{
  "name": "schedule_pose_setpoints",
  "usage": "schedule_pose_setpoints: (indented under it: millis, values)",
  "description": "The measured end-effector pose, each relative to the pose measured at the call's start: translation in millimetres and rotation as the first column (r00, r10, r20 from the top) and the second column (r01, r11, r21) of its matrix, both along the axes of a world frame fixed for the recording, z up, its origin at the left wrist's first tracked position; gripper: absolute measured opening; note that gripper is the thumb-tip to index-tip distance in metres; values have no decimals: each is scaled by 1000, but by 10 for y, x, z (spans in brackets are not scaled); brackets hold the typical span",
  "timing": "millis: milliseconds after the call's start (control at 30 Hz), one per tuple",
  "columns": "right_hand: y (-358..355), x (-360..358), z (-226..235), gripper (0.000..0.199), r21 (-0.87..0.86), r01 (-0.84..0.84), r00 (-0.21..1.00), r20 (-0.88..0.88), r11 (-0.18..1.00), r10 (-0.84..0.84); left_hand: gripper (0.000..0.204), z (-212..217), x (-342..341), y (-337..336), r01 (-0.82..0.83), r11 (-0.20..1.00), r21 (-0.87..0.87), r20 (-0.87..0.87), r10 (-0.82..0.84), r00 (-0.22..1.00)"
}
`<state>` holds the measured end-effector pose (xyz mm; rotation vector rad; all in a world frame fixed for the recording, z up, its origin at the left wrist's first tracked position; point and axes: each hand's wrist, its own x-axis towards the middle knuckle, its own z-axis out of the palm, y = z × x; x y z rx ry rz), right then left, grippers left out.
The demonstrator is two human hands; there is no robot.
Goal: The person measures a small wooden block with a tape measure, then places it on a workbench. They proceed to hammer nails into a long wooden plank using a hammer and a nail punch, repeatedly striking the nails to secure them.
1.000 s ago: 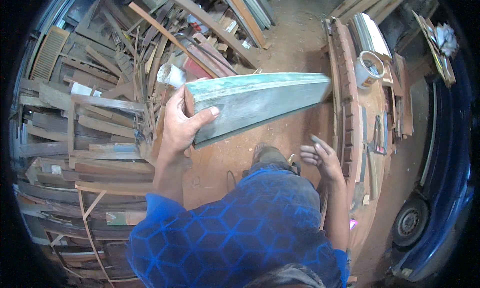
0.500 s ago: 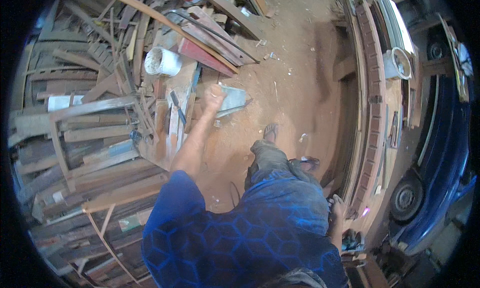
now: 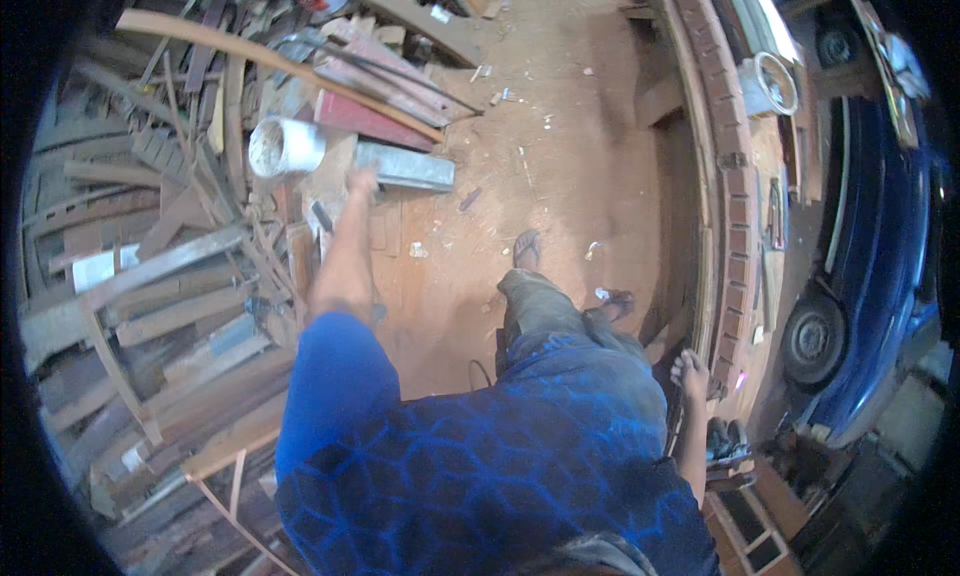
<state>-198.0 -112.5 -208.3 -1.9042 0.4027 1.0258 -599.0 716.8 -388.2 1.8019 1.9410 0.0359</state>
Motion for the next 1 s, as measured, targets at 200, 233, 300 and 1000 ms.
schedule_pose_setpoints:
  millis: [200,233,300,1000]
  values:
    - [151,-109,213,46,-147,-201,951,207,968,229,55,-399,582,-2898,197,806,-559,444,91,891]
    - [123,-3,46,47,-197,-304,898,268,932,350,61,-526,388,-3039,231,614,-754,519,342,783]
    - [-62,67,11,52,-309,-298,897,233,903,376,64,53,789,-3625,55,575,-816,275,304,912]
    - [-1874,1973,-284,90,-435,-329,667,521,838,533,77,1045,4972,-4968,383,742,-550,620,54,783]
